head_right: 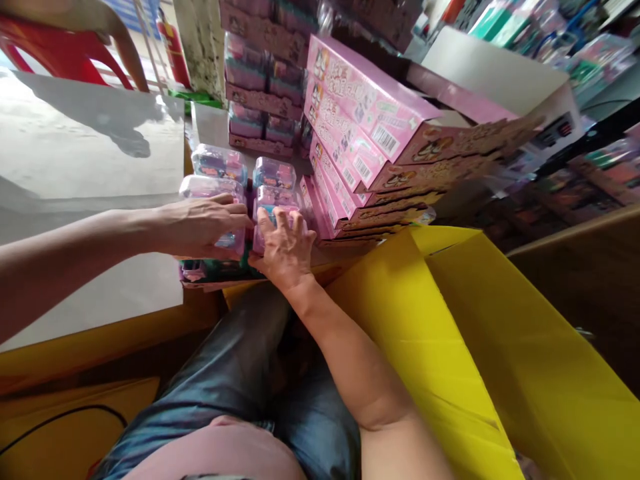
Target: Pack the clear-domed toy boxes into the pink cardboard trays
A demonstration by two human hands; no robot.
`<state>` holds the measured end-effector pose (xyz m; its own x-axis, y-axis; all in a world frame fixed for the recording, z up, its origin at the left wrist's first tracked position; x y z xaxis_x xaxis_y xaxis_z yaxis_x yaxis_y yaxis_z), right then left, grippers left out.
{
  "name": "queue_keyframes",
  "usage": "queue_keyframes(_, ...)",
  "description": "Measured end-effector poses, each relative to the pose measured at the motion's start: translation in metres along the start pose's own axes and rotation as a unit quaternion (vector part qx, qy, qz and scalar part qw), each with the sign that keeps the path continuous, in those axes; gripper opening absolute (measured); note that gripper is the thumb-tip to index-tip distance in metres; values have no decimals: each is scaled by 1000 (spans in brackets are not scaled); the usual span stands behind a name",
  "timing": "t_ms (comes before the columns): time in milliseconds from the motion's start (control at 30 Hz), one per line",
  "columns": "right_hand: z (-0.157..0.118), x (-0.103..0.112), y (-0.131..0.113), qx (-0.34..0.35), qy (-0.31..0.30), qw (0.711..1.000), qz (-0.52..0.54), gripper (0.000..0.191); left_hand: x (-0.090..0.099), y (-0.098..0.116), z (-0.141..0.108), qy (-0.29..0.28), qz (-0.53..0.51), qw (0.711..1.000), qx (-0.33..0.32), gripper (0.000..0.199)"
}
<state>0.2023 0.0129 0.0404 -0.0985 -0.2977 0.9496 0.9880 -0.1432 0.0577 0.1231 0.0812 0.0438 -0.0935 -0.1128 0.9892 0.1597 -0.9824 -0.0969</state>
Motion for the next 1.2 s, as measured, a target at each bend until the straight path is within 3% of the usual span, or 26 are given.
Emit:
queue_keyframes(133,-1,-3,-2,2,-13,1000,5,85,-3,3,3,10,1,1000,24,48)
queue_keyframes(233,-3,-4,-2,0,-5,1000,29,93,8,9,-2,66,6,997,46,55)
queue_keyframes(333,-2,-7,3,11,-60,994,87,98,23,10,-14,128,-52,989,49,66)
queue_keyframes(433,4,-3,11,-2,-153,969,196,84,37,-8,-23,172,-150,970,89,68)
queue_keyframes(533,27,19,31,-82,-116,955,258,71,48,-44,-21,205,-152,943,214,73)
queue_keyframes(633,61,37,40,-134,-32,959,246,69,43,-72,-11,162,-116,918,343,71)
queue_keyframes(700,81,32,38,-149,-18,964,221,70,32,-78,-1,122,-99,911,382,69)
queue_keyframes(833,98,-9,24,-148,-72,968,191,67,-1,-76,10,49,-82,913,397,65)
queue_keyframes(933,94,-35,17,-136,-126,965,183,63,-12,-71,10,37,-53,923,380,62)
queue_keyframes(1100,97,-34,20,-101,-137,975,146,55,-4,-66,10,35,-19,929,367,53)
queue_keyframes(1200,103,-35,19,-78,-178,972,129,57,-2,-64,10,17,-16,927,373,50)
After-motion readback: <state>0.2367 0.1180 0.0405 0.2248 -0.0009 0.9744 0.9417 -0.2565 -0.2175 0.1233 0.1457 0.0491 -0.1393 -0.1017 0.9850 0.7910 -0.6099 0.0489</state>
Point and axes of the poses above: each hand's wrist, its own z-axis towards the middle knuckle, its own x-axis out of the back of the hand, y = z × x, the point moved 8 cm from there along z, towards the middle knuckle, and after that the axes turned 5 degrees about y, right-handed, at the moved point
